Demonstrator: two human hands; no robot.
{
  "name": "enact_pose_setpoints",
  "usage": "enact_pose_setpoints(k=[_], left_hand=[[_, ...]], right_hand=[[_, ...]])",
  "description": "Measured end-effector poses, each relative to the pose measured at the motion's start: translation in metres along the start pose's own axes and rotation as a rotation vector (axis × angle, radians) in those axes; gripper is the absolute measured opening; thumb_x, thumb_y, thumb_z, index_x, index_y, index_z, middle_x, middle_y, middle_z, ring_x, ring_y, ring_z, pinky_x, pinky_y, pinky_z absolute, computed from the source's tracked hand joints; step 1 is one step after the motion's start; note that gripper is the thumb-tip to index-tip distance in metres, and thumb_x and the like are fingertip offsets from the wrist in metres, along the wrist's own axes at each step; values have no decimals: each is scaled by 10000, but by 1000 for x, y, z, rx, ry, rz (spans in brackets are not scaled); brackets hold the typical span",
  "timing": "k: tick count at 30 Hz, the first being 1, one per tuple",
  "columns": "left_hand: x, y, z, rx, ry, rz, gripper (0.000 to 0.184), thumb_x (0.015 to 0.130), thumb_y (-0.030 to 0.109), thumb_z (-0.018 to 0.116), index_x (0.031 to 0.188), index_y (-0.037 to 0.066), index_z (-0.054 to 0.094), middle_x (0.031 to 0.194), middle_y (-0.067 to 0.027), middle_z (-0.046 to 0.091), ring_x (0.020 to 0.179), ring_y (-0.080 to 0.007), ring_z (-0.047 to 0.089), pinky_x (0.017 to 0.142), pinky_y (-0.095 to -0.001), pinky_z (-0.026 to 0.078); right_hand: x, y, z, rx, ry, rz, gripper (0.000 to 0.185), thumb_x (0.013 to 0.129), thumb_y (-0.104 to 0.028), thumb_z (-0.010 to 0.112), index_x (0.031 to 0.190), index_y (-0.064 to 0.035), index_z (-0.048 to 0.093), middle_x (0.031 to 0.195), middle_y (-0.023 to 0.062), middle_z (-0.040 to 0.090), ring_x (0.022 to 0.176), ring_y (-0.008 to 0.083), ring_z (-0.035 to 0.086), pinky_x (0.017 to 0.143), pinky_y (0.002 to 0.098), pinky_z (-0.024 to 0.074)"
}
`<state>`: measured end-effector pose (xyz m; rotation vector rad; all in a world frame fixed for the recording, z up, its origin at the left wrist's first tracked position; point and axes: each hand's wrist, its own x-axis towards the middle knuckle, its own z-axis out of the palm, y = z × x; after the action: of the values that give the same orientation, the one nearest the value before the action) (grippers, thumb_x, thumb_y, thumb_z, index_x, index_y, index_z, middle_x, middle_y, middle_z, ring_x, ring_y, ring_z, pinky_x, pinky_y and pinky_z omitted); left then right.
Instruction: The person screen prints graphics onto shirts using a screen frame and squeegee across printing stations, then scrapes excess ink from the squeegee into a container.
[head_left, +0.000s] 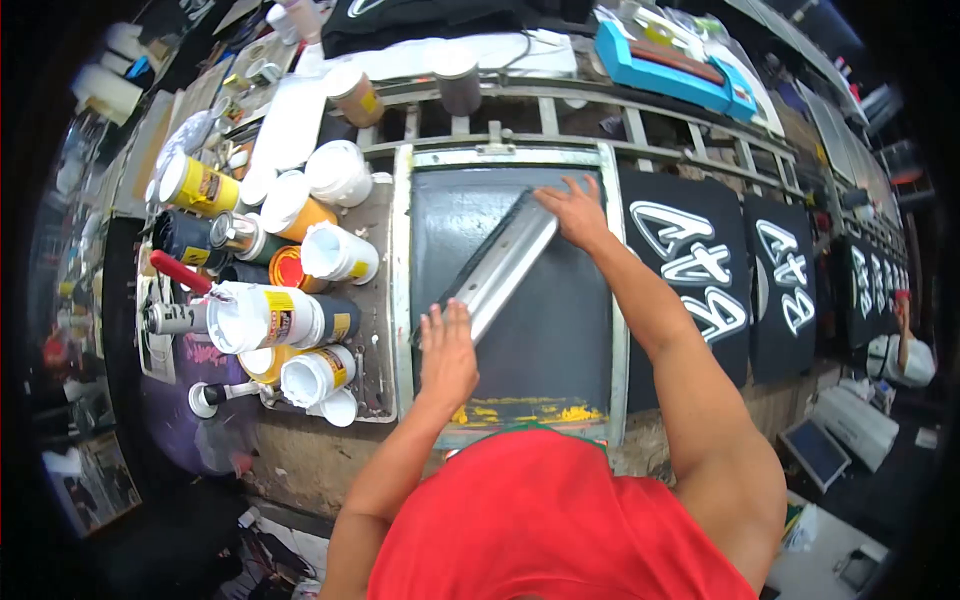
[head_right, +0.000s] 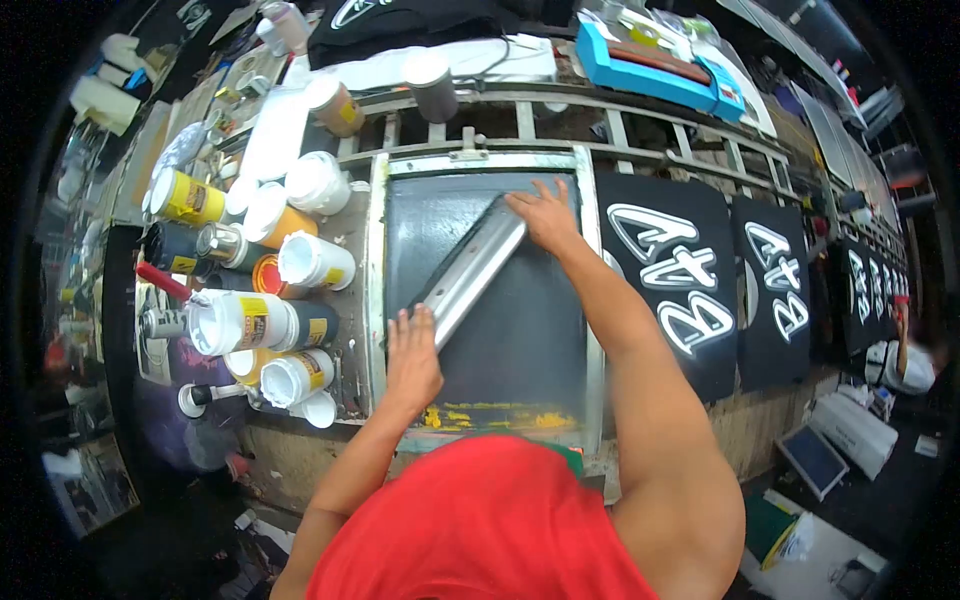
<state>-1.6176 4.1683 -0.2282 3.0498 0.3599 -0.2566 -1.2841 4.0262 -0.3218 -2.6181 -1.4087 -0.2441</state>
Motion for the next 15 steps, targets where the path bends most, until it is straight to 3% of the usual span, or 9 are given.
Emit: enact_pose_setpoints(k=[2,4,5,8,10,12,15], left_hand=[[22,-11,4,-12,52,25,793,789,-28,604,1543,1,359,1592,-231,375,1494,-433,308,1250,-545,165],[46,-44,19,61,202,94,800,790,-3,649,1543,120,407,1588,-208,394,1487,-424,332,1244,-538,193],[58,-55,3,108,195,88,793,789,6,672,1527,176,437,1559,-198,441,1448,-418,397,1218,-547,258],[105,-79,-30,97,89,95,702,819,-2,625,1493,139,484,1516,-196,500,1400,-423,461,1199,-551,295],[144,-99,-31,142,198,164,615,802,-2,634,1401,123,572,1410,-168,600,1298,-386,564,1107,-504,428],[182,-104,-51,86,134,161,522,792,-3,634,1300,112,649,1272,-149,682,1172,-348,647,977,-454,525],[232,-120,-52,29,150,147,473,806,6,612,1252,141,693,1155,-136,725,1042,-346,697,877,-456,570]], right_hand=[[-18,7,0,-3,7,119,644,828,8,615,1431,-208,555,1466,-18,575,1368,324,486,1162,643,224],[-52,3,-15,-3,-47,212,653,780,-17,673,1408,-161,567,1447,14,588,1359,330,493,1153,627,254],[-66,-1,-32,23,-93,248,666,746,-30,705,1391,-133,577,1435,35,596,1351,335,499,1147,609,281],[-90,6,-30,142,-2,179,668,693,-31,722,1347,-87,601,1393,77,619,1328,347,514,1117,539,347],[-77,16,-38,236,25,171,595,680,11,684,1271,-48,651,1311,126,661,1249,307,587,1004,436,456],[-54,34,-33,246,28,165,511,702,-10,669,1212,-46,688,1225,147,698,1116,316,663,909,436,507],[-6,56,-32,142,-94,221,436,736,-59,646,1165,-85,720,1128,153,716,997,340,701,857,457,528]])
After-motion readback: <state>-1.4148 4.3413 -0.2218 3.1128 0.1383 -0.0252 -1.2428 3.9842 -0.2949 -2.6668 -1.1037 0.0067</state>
